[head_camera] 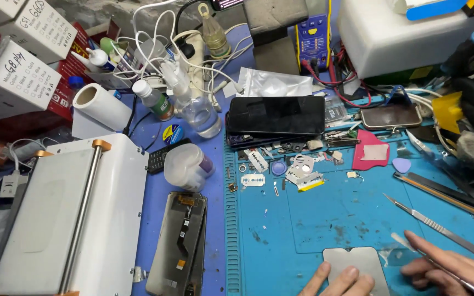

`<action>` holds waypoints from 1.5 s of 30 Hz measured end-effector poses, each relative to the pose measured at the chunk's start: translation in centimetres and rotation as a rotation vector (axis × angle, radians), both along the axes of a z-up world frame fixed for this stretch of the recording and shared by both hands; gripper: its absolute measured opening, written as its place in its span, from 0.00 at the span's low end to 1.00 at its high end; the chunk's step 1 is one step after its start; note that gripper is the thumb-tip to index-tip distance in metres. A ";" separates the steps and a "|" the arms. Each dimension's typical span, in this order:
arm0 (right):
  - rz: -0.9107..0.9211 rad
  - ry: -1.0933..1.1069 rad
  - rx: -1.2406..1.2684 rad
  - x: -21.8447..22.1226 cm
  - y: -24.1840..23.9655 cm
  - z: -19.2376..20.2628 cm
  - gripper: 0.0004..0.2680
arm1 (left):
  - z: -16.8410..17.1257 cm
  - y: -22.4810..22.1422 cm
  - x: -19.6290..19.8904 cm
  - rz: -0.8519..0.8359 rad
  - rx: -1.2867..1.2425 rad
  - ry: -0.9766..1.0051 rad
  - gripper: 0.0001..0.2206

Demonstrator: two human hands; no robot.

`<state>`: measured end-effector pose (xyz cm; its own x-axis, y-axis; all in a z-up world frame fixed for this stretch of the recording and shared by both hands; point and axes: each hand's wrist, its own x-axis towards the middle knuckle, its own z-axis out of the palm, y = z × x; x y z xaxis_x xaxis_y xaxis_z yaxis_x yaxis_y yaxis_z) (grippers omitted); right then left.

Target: Cleaning a smartphone screen assembly using a cloth and spray cleaner at a repair workbench.

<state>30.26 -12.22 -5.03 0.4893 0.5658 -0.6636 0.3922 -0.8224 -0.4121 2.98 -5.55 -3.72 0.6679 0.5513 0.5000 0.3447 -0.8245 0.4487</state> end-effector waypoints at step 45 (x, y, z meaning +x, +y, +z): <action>0.055 -0.107 0.475 -0.4 -4.5 0.7 0.08 | 4.2 4.0 -1.4 -0.177 -0.164 0.012 0.09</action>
